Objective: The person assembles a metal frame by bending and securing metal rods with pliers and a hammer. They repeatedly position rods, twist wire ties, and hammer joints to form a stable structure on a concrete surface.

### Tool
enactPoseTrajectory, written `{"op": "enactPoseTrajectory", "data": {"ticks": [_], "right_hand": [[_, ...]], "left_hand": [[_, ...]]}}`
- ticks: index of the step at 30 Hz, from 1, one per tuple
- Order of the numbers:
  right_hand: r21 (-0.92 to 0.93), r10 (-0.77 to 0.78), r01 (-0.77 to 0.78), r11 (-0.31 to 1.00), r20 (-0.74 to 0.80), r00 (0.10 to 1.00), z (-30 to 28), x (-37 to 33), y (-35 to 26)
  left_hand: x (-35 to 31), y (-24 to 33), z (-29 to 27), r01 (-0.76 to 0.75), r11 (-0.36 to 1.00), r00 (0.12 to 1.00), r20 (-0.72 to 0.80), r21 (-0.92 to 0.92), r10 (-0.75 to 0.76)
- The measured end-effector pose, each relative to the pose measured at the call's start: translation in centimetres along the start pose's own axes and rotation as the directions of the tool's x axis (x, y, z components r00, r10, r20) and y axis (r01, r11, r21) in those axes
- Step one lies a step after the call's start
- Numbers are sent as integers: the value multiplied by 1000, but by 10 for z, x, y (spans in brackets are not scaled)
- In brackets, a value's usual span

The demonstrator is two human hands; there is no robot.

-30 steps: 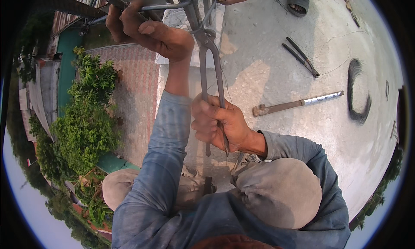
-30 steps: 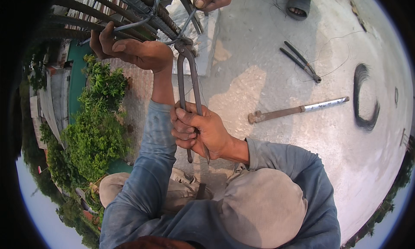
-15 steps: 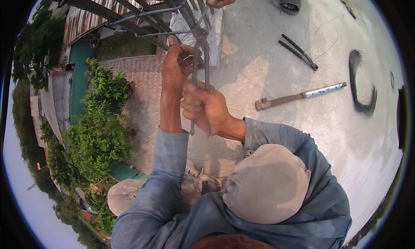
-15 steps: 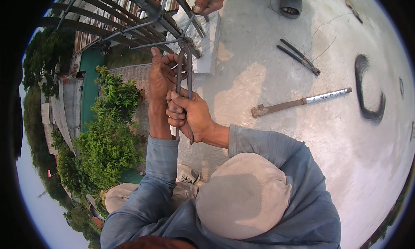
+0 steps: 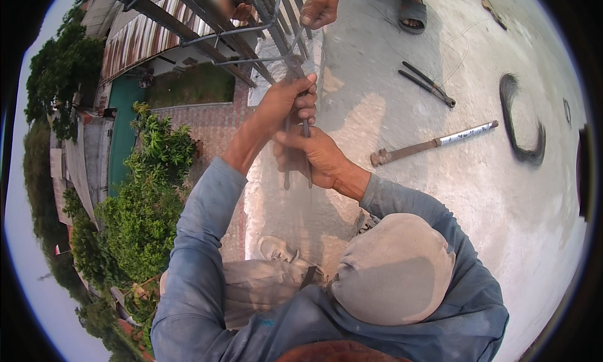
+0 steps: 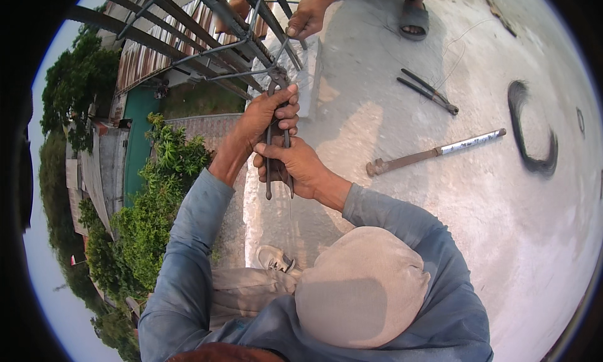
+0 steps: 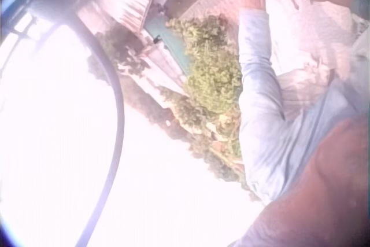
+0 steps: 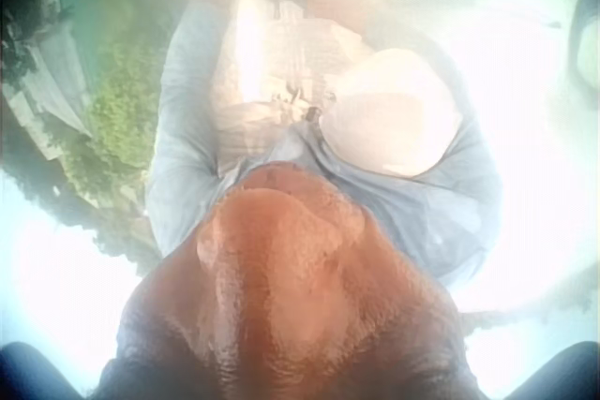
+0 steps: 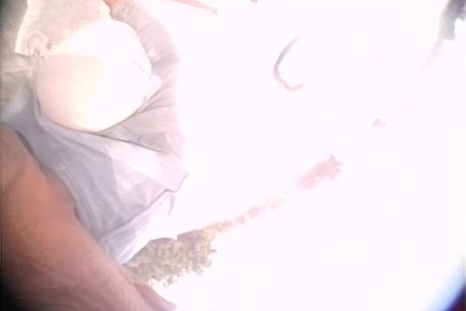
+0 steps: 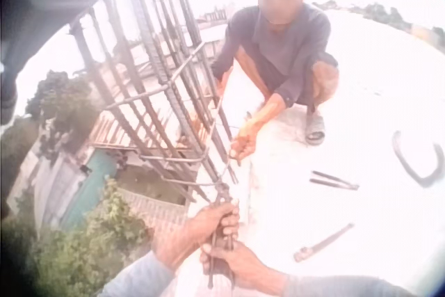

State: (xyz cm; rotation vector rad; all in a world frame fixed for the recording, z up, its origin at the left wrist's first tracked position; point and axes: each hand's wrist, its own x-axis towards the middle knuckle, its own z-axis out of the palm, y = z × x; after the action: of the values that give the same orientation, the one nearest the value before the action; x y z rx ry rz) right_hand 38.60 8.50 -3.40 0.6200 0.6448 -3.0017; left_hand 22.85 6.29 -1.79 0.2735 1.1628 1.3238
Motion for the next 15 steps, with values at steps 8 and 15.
{"op": "enactPoseTrajectory", "data": {"ticks": [8, 15], "right_hand": [[-758, -294, -27, 651, -285, 912, 1, -26, 11], [-846, -479, 45, 531, -256, 840, 15, 2, 44]], "left_hand": [[19, -29, 29, -160, 922, 832, -455, 351, 317], [15, -24, 14, -70, 806, 810, -438, 588, 390]]}}
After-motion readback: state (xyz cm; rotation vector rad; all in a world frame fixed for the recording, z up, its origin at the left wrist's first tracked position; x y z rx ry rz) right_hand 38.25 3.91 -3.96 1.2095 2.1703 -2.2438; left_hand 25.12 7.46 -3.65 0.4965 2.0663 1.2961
